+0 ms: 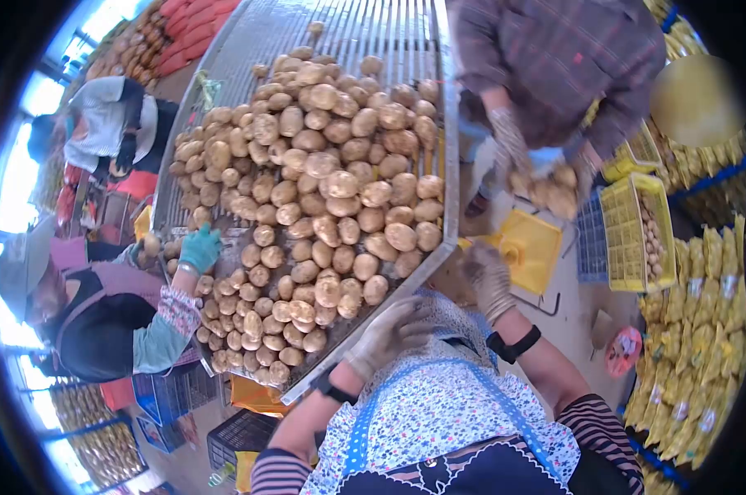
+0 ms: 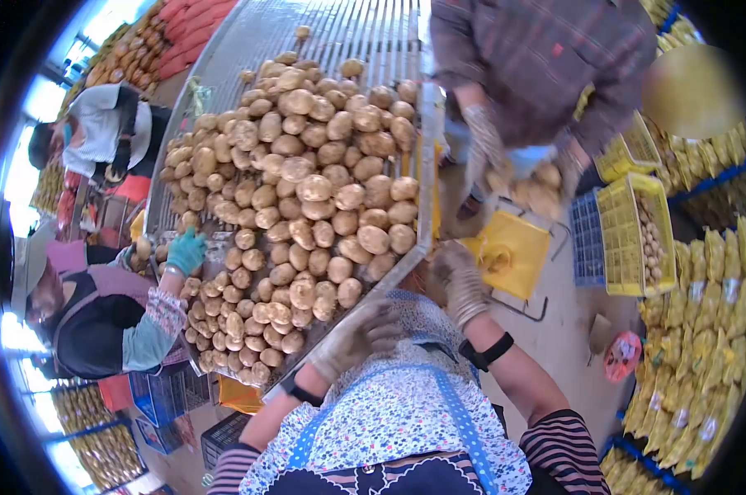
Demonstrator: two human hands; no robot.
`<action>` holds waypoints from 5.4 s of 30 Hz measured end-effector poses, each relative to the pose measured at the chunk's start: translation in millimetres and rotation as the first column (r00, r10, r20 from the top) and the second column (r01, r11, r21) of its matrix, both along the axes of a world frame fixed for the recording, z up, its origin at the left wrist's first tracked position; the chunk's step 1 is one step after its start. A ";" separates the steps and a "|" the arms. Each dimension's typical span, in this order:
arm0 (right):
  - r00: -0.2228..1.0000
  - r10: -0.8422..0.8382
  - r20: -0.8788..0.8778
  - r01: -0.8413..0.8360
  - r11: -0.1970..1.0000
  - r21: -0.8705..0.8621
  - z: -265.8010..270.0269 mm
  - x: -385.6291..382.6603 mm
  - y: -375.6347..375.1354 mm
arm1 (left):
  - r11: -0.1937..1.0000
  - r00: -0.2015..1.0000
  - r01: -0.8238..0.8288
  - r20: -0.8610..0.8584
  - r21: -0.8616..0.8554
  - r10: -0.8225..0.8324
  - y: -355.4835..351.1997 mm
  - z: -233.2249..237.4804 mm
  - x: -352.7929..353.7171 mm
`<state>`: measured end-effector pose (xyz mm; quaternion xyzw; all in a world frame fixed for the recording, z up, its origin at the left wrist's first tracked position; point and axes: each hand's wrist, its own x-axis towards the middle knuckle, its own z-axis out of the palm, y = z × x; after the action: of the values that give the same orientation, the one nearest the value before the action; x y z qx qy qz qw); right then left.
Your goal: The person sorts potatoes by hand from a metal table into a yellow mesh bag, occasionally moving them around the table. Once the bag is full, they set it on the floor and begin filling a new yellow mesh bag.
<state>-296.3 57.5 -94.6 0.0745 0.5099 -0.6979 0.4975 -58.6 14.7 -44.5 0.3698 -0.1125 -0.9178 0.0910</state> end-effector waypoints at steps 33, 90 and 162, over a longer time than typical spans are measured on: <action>-0.697 0.425 -0.577 -0.327 0.528 0.784 101.9 239.2 -240.5 | 0.716 0.687 -0.695 -0.235 0.063 0.687 -98.3 -28.4 298.6; 0.129 0.991 -0.044 -0.924 0.104 -0.368 90.3 196.1 -127.3 | 0.587 0.547 -0.785 -0.222 0.199 0.807 103.0 -22.3 176.0; -0.470 0.380 -0.797 -0.471 0.655 0.591 -18.1 60.1 -145.3 | 0.087 0.378 0.729 0.506 -0.679 0.776 -171.9 -41.7 202.9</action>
<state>-236.2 -87.9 -112.7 -0.7117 0.6453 -0.2241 0.1641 144.4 -157.2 -86.2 0.6312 -0.7157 -0.1590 0.2530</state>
